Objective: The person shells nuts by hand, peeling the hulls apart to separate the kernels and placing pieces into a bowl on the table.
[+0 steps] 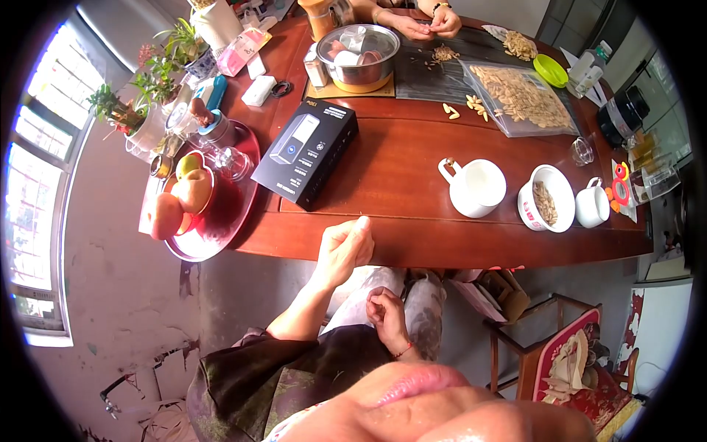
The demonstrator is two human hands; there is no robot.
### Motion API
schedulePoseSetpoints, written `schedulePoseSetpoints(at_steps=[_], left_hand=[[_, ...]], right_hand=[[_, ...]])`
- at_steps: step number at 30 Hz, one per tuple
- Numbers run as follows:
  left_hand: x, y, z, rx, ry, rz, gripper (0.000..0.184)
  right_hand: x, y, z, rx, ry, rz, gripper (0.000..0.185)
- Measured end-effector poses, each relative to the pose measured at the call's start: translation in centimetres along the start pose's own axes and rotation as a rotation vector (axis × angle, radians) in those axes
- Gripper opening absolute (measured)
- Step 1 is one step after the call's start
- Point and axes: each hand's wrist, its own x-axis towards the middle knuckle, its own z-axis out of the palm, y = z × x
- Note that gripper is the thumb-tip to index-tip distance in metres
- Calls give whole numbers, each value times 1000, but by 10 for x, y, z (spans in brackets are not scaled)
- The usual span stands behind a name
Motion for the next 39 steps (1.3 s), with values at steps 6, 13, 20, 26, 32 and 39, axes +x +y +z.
schedulePoseSetpoints(at_steps=[6,13,20,26,32,39], left_hand=[[1,0,2,14,-4,24,42],[1,0,2,34,18,22,43],[2,1,4,41,38,30,44],[1,2,7,80,39,43,47],[2,0,5,39,46,43,44],[1,-1,6,60,57,50,44]], right_hand=[[-5,2,-1,2,-12,-18,9],[-14,2,-1,4,-22,-32,9],[-26,0,0,-4,-18,-56,8],[-34,1,-2,2,-34,-46,8],[-40,3,-4,3,-36,-75,8],[-46,5,-6,-1,-49,-71,8]])
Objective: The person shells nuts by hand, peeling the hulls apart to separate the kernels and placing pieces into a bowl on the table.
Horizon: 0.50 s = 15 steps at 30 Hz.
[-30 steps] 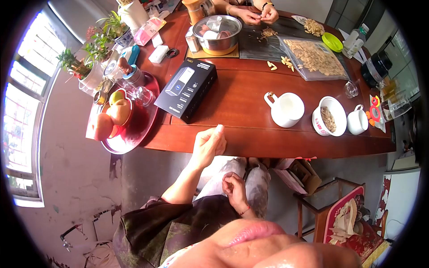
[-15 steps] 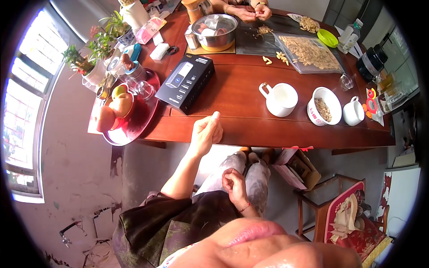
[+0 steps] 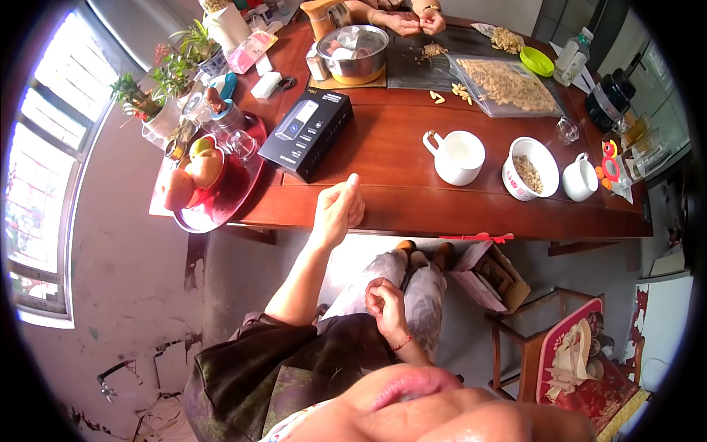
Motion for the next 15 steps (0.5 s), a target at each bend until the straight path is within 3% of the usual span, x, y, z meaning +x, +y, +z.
schedulePoseSetpoints(at_steps=[15], left_hand=[[1,0,2,19,12,4,44]], right_hand=[[-10,0,0,3,1,-26,7]])
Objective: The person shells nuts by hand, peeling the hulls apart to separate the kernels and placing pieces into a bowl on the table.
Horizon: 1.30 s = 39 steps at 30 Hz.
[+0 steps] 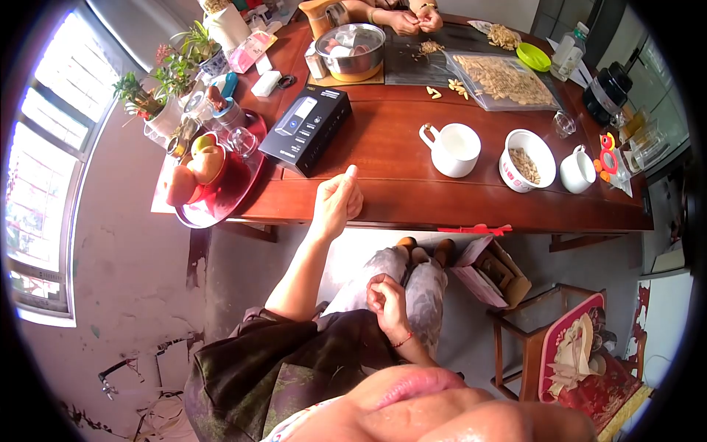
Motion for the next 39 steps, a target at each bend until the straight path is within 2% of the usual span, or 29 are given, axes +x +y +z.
schedulePoseSetpoints(at_steps=[39], left_hand=[[0,0,0,0,-4,9,45]], right_hand=[[-5,4,-1,-18,21,-55,7]])
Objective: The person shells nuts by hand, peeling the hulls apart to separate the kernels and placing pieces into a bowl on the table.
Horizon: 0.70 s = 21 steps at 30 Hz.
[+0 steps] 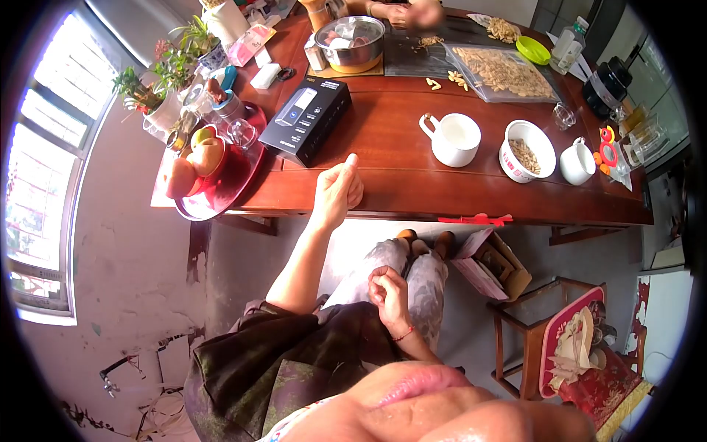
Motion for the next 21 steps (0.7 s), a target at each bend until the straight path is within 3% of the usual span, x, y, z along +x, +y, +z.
schedulePoseSetpoints(at_steps=[21], left_hand=[[-1,0,3,73,14,24,46]], right_hand=[[-10,-2,3,-3,60,-103,4]])
